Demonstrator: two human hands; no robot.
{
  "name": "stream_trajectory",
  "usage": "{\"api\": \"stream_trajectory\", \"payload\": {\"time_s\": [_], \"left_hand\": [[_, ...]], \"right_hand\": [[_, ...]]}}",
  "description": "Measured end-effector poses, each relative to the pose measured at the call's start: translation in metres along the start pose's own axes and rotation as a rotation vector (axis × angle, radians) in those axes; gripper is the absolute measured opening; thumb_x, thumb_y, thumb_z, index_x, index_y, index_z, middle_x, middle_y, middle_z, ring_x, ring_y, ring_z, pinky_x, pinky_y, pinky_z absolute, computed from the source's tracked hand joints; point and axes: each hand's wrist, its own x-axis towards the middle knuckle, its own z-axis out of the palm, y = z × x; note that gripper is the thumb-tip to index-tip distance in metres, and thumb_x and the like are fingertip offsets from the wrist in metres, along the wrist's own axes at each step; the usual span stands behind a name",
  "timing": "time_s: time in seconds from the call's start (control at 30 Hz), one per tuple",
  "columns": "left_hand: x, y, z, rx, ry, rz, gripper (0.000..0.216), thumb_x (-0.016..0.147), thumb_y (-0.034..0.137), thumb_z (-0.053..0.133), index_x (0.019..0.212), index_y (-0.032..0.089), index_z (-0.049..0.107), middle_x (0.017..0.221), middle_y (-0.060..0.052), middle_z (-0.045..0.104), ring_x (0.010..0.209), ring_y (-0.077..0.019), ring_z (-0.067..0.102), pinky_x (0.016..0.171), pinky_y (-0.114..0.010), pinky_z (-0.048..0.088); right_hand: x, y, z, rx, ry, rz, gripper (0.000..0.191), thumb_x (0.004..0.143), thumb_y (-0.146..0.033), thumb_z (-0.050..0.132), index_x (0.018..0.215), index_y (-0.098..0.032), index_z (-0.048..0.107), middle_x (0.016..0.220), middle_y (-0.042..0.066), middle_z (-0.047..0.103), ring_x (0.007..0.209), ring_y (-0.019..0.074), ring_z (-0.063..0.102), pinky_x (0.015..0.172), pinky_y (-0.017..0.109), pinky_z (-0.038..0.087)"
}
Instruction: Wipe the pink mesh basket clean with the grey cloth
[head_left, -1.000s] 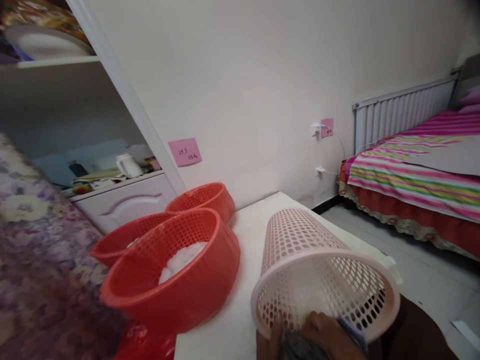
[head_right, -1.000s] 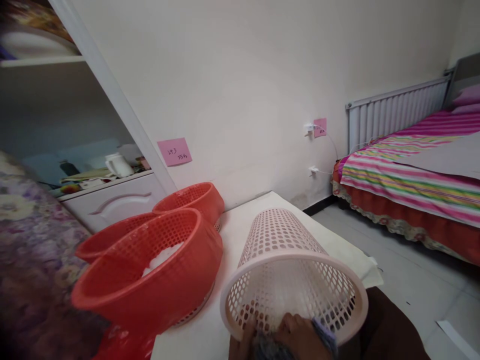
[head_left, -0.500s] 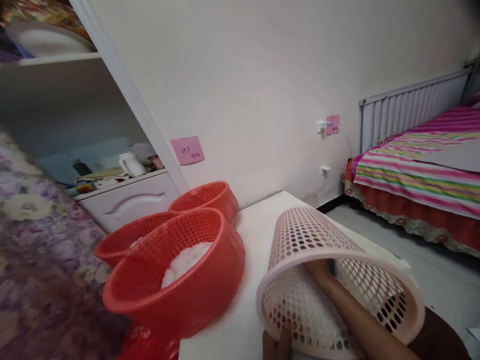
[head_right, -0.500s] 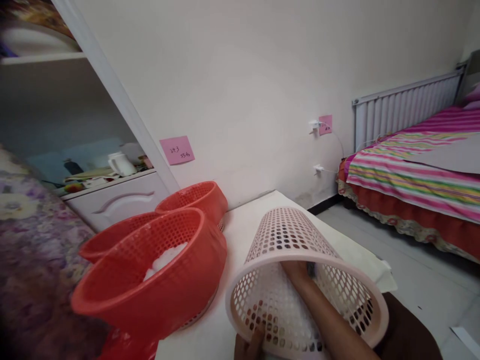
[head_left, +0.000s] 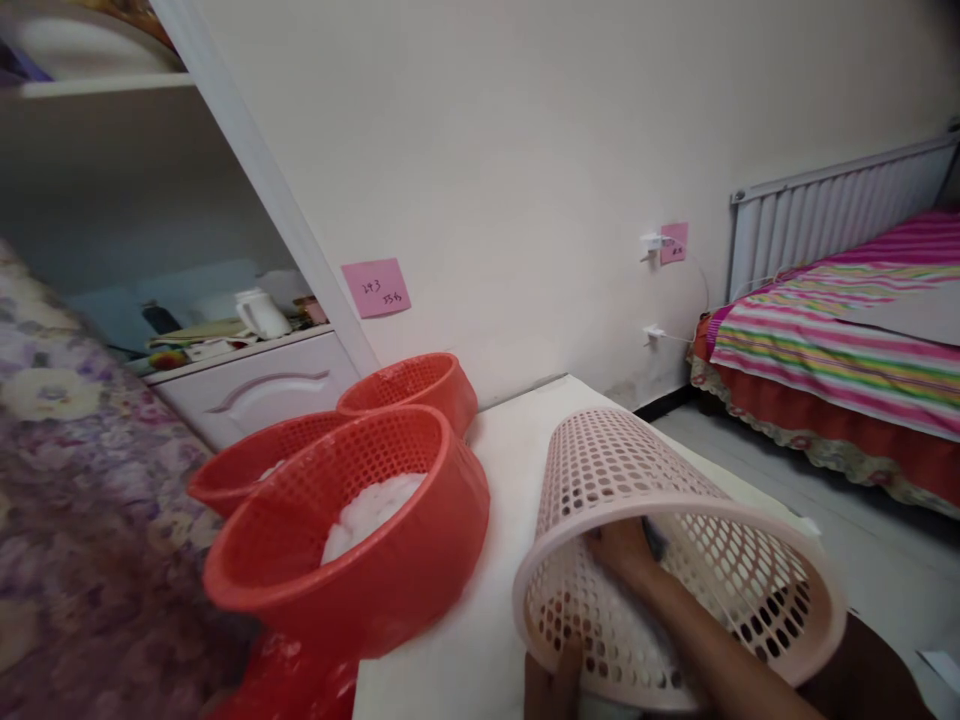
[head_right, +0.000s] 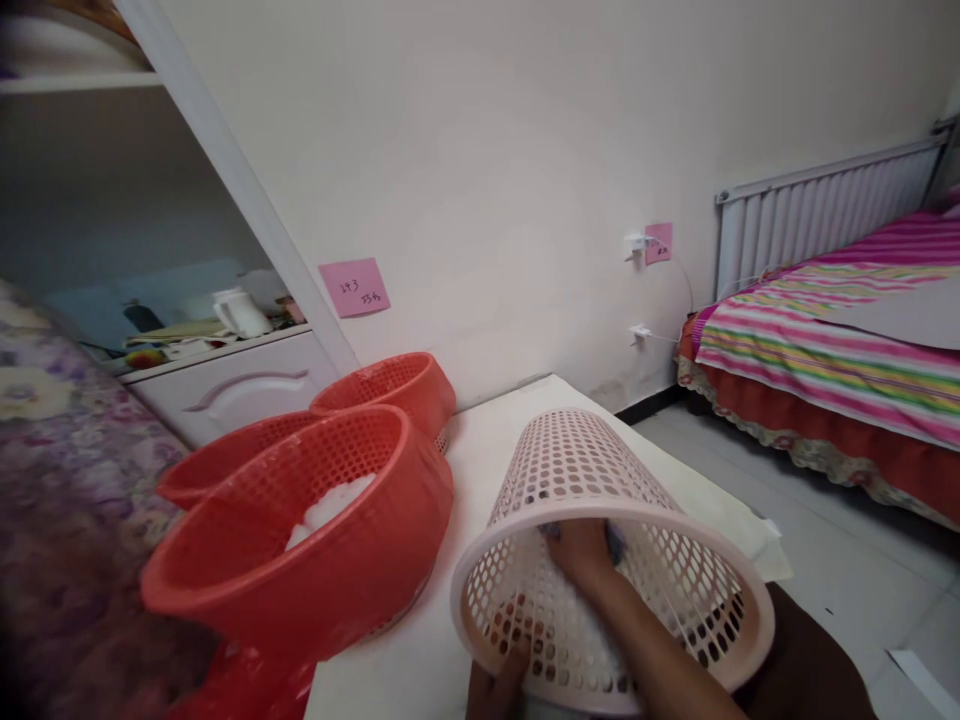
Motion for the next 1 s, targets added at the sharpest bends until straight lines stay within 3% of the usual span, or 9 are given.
{"api": "stream_trajectory", "payload": {"time_s": [0.1, 0.23, 0.33, 0.43, 0.57, 0.67, 0.8, 0.9, 1.0], "left_hand": [[-0.005, 0.018, 0.006, -0.030, -0.076, 0.039, 0.071, 0.064, 0.051, 0.078, 0.120, 0.010, 0.063, 0.122, -0.017, 0.068, 0.120, -0.0352, 0.059, 0.103, -0.044, 0.046], [-0.011, 0.037, 0.008, 0.038, -0.154, 0.105, 0.066, 0.069, 0.055, 0.074, 0.117, 0.010, 0.067, 0.126, -0.016, 0.067, 0.122, -0.0331, 0.057, 0.107, -0.041, 0.042], [-0.014, 0.042, 0.006, 0.089, -0.128, 0.074, 0.074, 0.068, 0.059, 0.073, 0.120, 0.008, 0.064, 0.127, -0.018, 0.065, 0.123, -0.0321, 0.057, 0.107, -0.039, 0.041], [-0.020, 0.047, 0.007, 0.093, -0.129, 0.083, 0.072, 0.073, 0.058, 0.069, 0.122, 0.007, 0.061, 0.124, -0.017, 0.067, 0.120, -0.0296, 0.059, 0.102, -0.035, 0.045], [-0.030, 0.054, 0.012, 0.127, -0.229, 0.141, 0.053, 0.082, 0.052, 0.063, 0.110, 0.007, 0.067, 0.108, -0.014, 0.074, 0.104, -0.0284, 0.065, 0.094, -0.035, 0.049], [-0.034, 0.053, 0.012, 0.094, -0.241, 0.146, 0.053, 0.080, 0.051, 0.064, 0.110, 0.007, 0.067, 0.103, -0.014, 0.074, 0.099, -0.0298, 0.065, 0.088, -0.037, 0.051], [-0.036, 0.045, 0.010, 0.058, -0.214, 0.125, 0.050, 0.079, 0.052, 0.064, 0.106, 0.010, 0.068, 0.099, -0.012, 0.074, 0.094, -0.0288, 0.066, 0.082, -0.036, 0.052], [-0.036, 0.040, 0.011, 0.058, -0.199, 0.110, 0.049, 0.078, 0.055, 0.063, 0.097, 0.010, 0.070, 0.091, -0.012, 0.074, 0.084, -0.0270, 0.066, 0.077, -0.036, 0.051], [-0.033, 0.036, 0.010, 0.090, -0.182, 0.102, 0.049, 0.074, 0.056, 0.066, 0.087, 0.009, 0.072, 0.080, -0.011, 0.072, 0.076, -0.0249, 0.063, 0.072, -0.035, 0.050]], "right_hand": [[-0.046, -0.005, -0.007, -0.112, -0.100, -0.063, 0.045, 0.068, -0.016, 0.060, 0.112, -0.021, 0.067, 0.110, 0.013, 0.063, 0.105, 0.0357, 0.054, 0.095, 0.051, 0.038], [-0.108, -0.003, -0.015, -0.216, -0.250, -0.231, 0.057, 0.067, -0.014, 0.060, 0.122, -0.029, 0.060, 0.117, 0.009, 0.060, 0.107, 0.0299, 0.054, 0.094, 0.043, 0.040], [-0.128, -0.002, -0.025, -0.151, -0.386, -0.272, 0.046, 0.068, -0.022, 0.067, 0.112, -0.034, 0.063, 0.109, 0.005, 0.064, 0.100, 0.0302, 0.058, 0.087, 0.041, 0.045], [-0.129, -0.008, -0.038, -0.017, -0.427, -0.257, 0.038, 0.070, -0.025, 0.067, 0.107, -0.032, 0.066, 0.106, 0.005, 0.065, 0.099, 0.0295, 0.059, 0.086, 0.039, 0.047], [-0.120, -0.008, -0.055, 0.284, -0.431, -0.167, 0.031, 0.077, -0.030, 0.060, 0.106, -0.024, 0.066, 0.108, 0.008, 0.065, 0.103, 0.0271, 0.060, 0.090, 0.038, 0.047], [-0.101, 0.002, -0.059, 0.373, -0.294, -0.006, 0.038, 0.076, -0.042, 0.060, 0.108, -0.023, 0.065, 0.113, 0.010, 0.065, 0.108, 0.0311, 0.059, 0.096, 0.045, 0.045], [-0.049, 0.018, -0.051, 0.261, 0.100, 0.163, 0.057, 0.068, -0.055, 0.061, 0.112, -0.018, 0.062, 0.118, 0.016, 0.063, 0.116, 0.0377, 0.054, 0.104, 0.053, 0.038], [-0.001, 0.026, -0.034, 0.130, 0.194, 0.085, 0.051, 0.081, -0.051, 0.048, 0.120, -0.019, 0.058, 0.128, 0.014, 0.060, 0.126, 0.0313, 0.049, 0.109, 0.047, 0.034], [0.036, 0.031, -0.007, -0.045, 0.168, 0.098, 0.046, 0.084, -0.043, 0.039, 0.114, -0.016, 0.062, 0.124, 0.015, 0.062, 0.132, 0.0338, 0.041, 0.114, 0.052, 0.023]]}}
